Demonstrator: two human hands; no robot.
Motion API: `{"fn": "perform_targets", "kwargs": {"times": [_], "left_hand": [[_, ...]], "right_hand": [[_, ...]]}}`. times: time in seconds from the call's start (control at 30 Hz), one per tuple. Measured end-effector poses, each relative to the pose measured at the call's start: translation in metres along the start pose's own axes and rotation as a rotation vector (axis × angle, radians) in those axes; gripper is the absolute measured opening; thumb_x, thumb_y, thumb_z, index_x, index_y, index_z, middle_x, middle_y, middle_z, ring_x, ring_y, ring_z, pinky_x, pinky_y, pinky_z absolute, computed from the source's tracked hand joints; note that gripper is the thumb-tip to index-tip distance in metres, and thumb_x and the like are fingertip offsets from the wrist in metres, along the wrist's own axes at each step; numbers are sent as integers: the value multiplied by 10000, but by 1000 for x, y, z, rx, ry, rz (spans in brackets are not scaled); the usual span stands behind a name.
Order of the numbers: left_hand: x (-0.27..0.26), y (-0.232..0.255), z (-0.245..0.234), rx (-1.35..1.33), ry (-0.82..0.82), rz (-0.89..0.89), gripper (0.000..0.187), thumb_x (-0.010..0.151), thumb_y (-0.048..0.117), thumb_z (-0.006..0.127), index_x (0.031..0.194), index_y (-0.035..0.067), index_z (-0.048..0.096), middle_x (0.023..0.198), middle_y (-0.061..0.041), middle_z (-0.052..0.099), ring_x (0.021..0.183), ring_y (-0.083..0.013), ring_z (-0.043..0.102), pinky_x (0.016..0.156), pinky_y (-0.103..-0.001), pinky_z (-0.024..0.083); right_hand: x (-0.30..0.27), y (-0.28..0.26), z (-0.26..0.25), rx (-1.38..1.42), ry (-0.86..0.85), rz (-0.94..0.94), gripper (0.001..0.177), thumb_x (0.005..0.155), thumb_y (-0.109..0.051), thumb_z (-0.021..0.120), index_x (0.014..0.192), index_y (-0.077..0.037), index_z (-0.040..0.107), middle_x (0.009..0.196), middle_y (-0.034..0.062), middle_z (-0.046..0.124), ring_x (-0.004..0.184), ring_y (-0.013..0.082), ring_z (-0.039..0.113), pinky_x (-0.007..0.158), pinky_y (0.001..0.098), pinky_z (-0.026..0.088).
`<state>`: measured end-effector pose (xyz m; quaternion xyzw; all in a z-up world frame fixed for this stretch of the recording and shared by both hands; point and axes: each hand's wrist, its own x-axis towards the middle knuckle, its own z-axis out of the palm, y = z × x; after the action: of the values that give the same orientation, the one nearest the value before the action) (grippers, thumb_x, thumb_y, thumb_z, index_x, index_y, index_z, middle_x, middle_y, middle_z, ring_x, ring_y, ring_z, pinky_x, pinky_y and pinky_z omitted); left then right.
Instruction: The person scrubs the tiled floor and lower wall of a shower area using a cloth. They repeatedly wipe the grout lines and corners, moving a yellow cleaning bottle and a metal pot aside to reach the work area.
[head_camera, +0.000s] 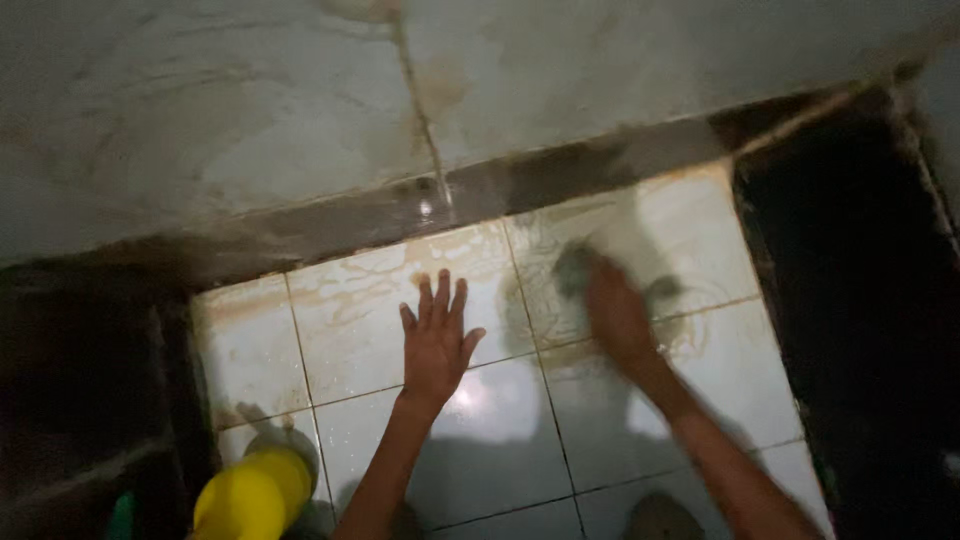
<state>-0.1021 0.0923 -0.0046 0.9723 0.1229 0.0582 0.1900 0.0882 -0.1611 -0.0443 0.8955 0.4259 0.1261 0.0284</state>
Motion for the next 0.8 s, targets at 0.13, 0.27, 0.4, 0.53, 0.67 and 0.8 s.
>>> {"fn": "perform_targets", "kwargs": {"times": [0.13,0.27,0.4,0.53,0.67,0.8], "left_hand": [[-12,4,-1,-19,-13,-43,770,966,421,637,1595,110,321,1689,-148,170,1557,-411,142,1149,-716,236],[-10,-1,-7,22,-91,-55,793,950,411,652,1594,108,301,1689,-170,156,1548,-420,150,1133,-713,267],[-25,-14,-18,69,-96,-107,811,939,435,665,1586,105,305,1682,-204,148,1521,-480,149,1097,-748,269],[-41,-22,-30,83,-120,-243,830,921,480,686,1586,153,314,1679,-202,139,1498,-553,124,1075,-793,270],[-54,-32,-41,-2,-88,-411,943,844,523,755,1587,157,304,1661,-252,108,1474,-619,86,1062,-809,246],[-63,-32,-44,-6,-94,-616,1110,768,648,789,1597,133,261,1640,-338,63,1441,-664,52,1059,-821,227]], "right_hand": [[-39,-89,-3,402,-147,21,413,899,-13,535,1301,62,591,1289,277,640,1118,385,647,879,427,574],[27,-62,-11,123,-45,23,379,885,-23,582,1253,59,623,1192,270,663,1079,388,653,934,466,562],[28,-70,-26,514,-93,106,383,899,4,546,1268,46,640,1281,260,647,1179,398,624,1033,442,519],[-20,-64,-61,663,-133,-250,304,923,-36,572,1204,48,651,1276,262,657,1215,402,611,1067,465,492],[-26,-9,-106,509,-297,-154,381,892,-92,623,1264,-23,670,1316,217,656,1194,379,613,1011,447,504],[-23,-3,-121,477,-492,-135,352,838,-195,724,1188,-155,744,1312,76,680,1187,274,638,1088,439,473]]}}
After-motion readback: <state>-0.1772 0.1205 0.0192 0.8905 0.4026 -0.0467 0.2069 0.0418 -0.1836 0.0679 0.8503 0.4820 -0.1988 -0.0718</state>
